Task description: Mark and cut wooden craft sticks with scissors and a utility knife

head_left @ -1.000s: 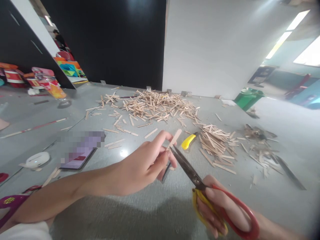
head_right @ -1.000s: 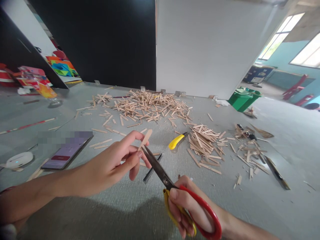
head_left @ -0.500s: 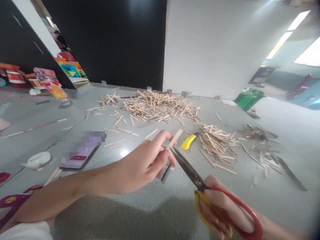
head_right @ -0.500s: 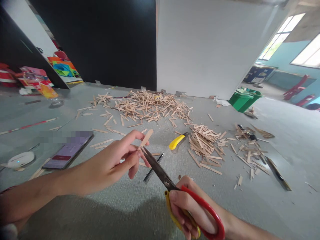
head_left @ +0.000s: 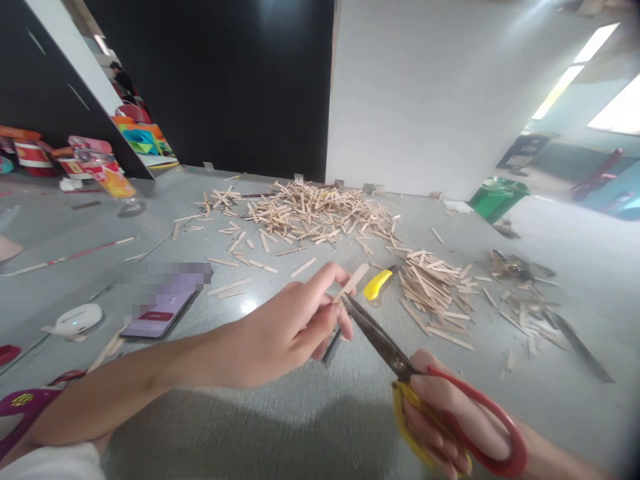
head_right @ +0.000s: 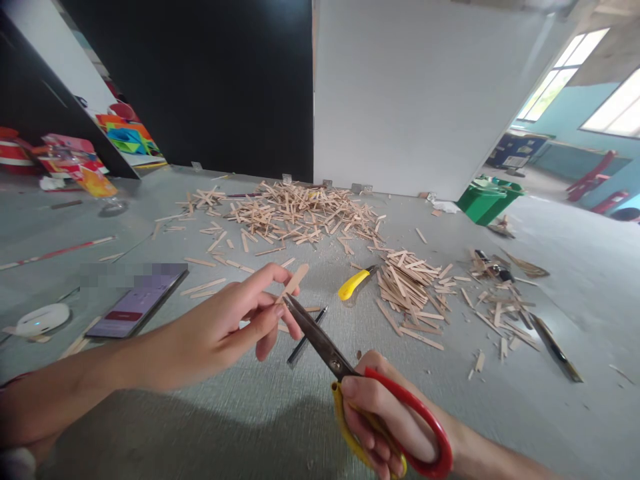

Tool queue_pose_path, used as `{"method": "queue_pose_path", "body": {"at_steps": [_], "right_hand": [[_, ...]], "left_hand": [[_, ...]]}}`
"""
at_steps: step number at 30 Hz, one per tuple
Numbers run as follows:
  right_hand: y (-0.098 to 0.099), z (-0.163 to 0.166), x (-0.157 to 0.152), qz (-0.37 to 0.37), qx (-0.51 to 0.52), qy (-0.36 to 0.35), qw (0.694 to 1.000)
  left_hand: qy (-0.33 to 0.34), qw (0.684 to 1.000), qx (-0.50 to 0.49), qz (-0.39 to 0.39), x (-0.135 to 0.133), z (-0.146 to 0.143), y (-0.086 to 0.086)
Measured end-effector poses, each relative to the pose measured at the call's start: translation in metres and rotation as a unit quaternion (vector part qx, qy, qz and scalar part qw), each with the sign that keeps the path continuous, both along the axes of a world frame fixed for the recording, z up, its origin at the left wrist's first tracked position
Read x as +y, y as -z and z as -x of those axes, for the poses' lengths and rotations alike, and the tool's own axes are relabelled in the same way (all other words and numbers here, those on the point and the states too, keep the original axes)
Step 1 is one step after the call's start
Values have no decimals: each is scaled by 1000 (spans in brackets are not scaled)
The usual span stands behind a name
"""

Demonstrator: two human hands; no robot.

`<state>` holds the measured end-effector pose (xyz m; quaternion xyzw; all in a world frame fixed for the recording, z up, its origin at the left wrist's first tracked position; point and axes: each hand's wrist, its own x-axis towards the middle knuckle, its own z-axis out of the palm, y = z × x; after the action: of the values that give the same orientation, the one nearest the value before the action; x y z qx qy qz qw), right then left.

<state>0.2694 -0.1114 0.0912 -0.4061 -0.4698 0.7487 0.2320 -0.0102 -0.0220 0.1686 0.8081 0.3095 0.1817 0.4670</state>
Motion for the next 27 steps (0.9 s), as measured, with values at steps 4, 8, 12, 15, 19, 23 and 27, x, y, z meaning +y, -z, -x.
{"method": "queue_pose_path", "body": {"at_steps": [4, 8, 12, 15, 19, 23, 27], "right_hand": [[-1, -1, 1, 5, -13, 4, 1000], [-2, -3, 3, 16, -17, -13, 1000], [-6, -2, 4, 11, -37, 2, 999], [-10, -1, 5, 0, -46, 2, 999], [-14, -1, 6, -6, -61, -3, 998], [-14, -1, 7, -36, -72, 8, 997], [-4, 1, 6, -32, -7, 18, 999]], "left_hand": [[-2, 1000, -3, -6, 0, 0, 1], [-4, 1000, 5, -17, 0, 0, 1], [5, 1000, 12, -16, 1, 1, 1], [1, 999, 15, -30, 1, 1, 1], [-10, 999, 14, -45, 0, 2, 1], [-9, 999, 21, -47, 1, 2, 0], [-19, 998, 26, -58, 4, 0, 2]]}}
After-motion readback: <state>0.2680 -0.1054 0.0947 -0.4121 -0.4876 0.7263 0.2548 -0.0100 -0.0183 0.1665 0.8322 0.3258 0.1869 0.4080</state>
